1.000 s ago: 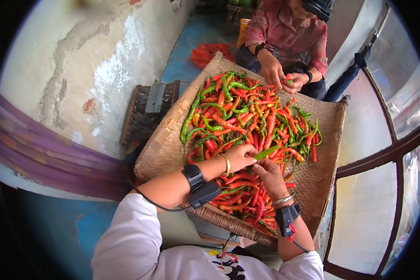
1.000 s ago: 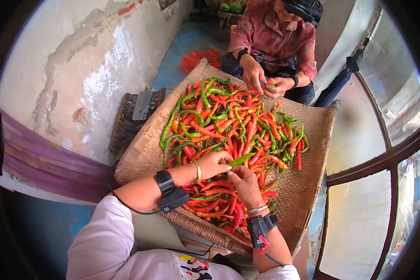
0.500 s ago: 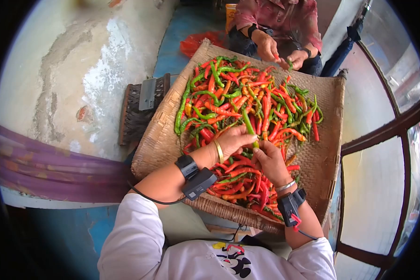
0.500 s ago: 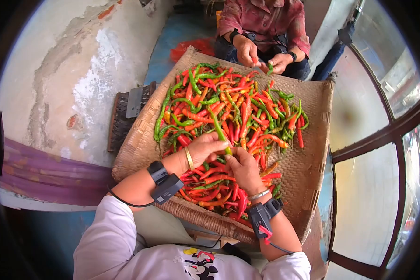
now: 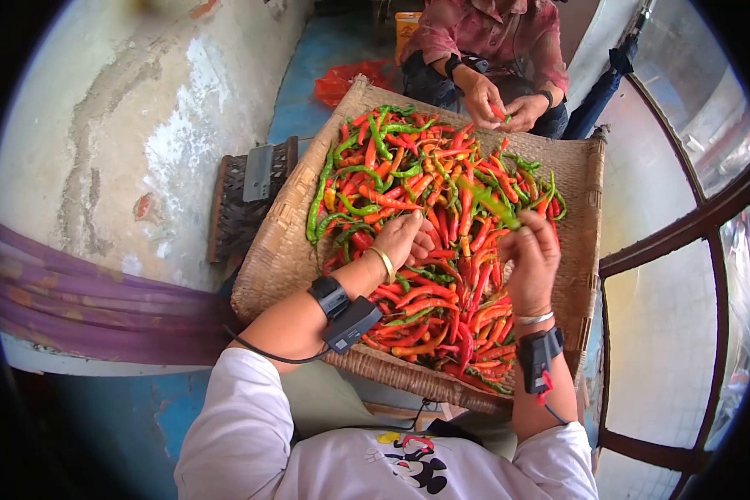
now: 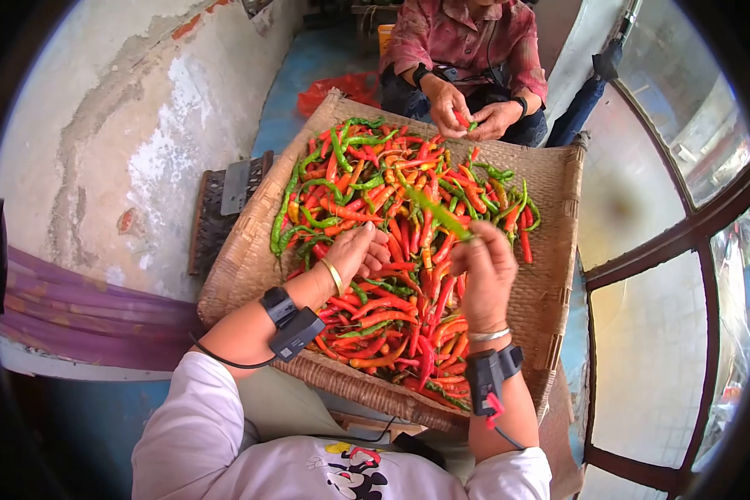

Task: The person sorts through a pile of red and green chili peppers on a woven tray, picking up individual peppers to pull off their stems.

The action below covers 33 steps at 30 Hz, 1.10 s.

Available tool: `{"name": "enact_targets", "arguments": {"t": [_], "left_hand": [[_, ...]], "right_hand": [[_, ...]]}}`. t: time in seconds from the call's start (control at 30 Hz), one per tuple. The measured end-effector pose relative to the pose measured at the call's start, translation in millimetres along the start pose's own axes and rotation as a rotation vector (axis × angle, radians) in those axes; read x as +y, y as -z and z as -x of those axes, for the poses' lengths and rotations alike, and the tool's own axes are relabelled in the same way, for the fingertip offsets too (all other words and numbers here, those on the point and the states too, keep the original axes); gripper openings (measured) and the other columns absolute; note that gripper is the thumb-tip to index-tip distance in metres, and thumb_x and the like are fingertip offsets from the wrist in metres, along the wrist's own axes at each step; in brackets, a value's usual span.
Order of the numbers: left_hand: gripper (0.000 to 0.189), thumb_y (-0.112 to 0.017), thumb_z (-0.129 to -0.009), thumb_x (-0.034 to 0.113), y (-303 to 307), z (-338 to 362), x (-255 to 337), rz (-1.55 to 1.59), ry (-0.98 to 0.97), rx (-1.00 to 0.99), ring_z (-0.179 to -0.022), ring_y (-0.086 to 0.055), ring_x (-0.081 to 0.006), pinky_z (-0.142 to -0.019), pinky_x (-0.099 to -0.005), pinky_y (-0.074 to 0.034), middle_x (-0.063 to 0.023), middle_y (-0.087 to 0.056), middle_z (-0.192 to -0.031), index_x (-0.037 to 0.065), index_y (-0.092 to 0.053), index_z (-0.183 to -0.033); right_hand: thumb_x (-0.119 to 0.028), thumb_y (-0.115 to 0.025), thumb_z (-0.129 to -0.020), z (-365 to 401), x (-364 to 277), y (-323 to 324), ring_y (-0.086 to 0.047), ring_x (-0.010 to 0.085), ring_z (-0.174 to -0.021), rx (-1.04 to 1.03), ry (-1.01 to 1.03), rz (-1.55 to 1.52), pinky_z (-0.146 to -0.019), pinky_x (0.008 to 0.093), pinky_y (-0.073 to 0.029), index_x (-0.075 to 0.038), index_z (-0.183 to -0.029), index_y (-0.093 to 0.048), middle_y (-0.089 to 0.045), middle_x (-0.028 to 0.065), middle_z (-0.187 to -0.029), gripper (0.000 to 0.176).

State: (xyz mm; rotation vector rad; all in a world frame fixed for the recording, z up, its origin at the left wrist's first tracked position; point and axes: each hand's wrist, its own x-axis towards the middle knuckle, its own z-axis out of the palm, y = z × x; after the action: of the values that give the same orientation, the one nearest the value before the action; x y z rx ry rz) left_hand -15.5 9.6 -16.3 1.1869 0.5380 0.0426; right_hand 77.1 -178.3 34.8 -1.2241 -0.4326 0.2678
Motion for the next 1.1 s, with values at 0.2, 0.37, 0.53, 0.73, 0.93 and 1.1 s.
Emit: {"name": "enact_targets", "arguments": {"t": [0.2, 0.37, 0.53, 0.73, 0.93, 1.1], "left_hand": [[0.018, -0.054, -0.082, 0.019, 6, -8, -11, -1.064, -0.643, 0.093, -0.064, -0.059, -0.0172, -0.057, -0.0285, -0.047, -0.0044, -0.061, -0.073, 0.006, -0.057, -0.094], [0.024, -0.057, -0.078, 0.024, 1, -2, -15, -1.446, -0.500, -0.043, -0.086, -0.056, -0.0257, -0.074, -0.0369, -0.046, -0.0078, -0.055, -0.097, 0.010, -0.056, -0.098], [0.027, -0.058, -0.077, 0.031, -6, 0, -7, -1.513, -0.327, -0.088, -0.088, -0.055, -0.0275, -0.075, -0.0375, -0.045, -0.0089, -0.056, -0.092, 0.012, -0.059, -0.096], [0.032, -0.063, -0.071, 0.039, -13, 9, 3, -1.611, -0.239, -0.226, -0.086, -0.055, -0.0265, -0.074, -0.0380, -0.044, -0.0095, -0.057, -0.088, 0.012, -0.062, -0.088], [0.028, -0.062, -0.069, 0.037, -16, 16, 16, -1.577, -0.258, -0.096, -0.076, -0.059, -0.0268, -0.066, -0.0392, -0.046, -0.0095, -0.061, -0.077, 0.012, -0.061, -0.081], [0.028, -0.060, -0.070, 0.036, -9, 18, 30, -1.457, -0.305, 0.070, -0.065, -0.058, -0.0303, -0.059, -0.0401, -0.046, -0.0128, -0.059, -0.067, 0.009, -0.058, -0.074]], "right_hand": [[-0.014, -0.047, -0.087, -10, 11, 18, -0.054, 0.0093, -0.057, 0.297, -0.386, -0.154, -0.045, 0.0199, -0.040, -0.006, -0.132, -0.019, -0.060, 0.0076, -0.079, 0.054], [-0.013, -0.048, -0.086, 3, 23, 3, -0.054, 0.0092, -0.054, -0.012, -0.522, -0.083, -0.045, 0.0198, -0.041, -0.002, -0.104, -0.051, -0.060, 0.0057, -0.070, 0.021], [-0.009, -0.049, -0.086, 17, 24, -13, -0.054, 0.0074, -0.057, -0.346, -0.467, 0.297, -0.053, 0.0195, -0.044, 0.000, -0.099, -0.055, -0.058, 0.0024, -0.068, 0.017], [-0.008, -0.049, -0.085, 21, 22, -15, -0.053, 0.0074, -0.060, -0.462, -0.416, 0.472, -0.057, 0.0210, -0.046, 0.002, -0.100, -0.055, -0.057, 0.0014, -0.071, 0.018], [-0.013, -0.055, -0.081, 26, 22, -14, -0.055, 0.0092, -0.062, -0.515, -0.377, 0.568, -0.057, 0.0248, -0.046, -0.001, -0.095, -0.059, -0.060, 0.0040, -0.070, 0.019], [-0.011, -0.054, -0.082, 24, 22, -13, -0.056, 0.0104, -0.067, -0.601, -0.272, 0.693, -0.060, 0.0250, -0.046, 0.001, -0.100, -0.057, -0.060, 0.0048, -0.074, 0.022]]}}
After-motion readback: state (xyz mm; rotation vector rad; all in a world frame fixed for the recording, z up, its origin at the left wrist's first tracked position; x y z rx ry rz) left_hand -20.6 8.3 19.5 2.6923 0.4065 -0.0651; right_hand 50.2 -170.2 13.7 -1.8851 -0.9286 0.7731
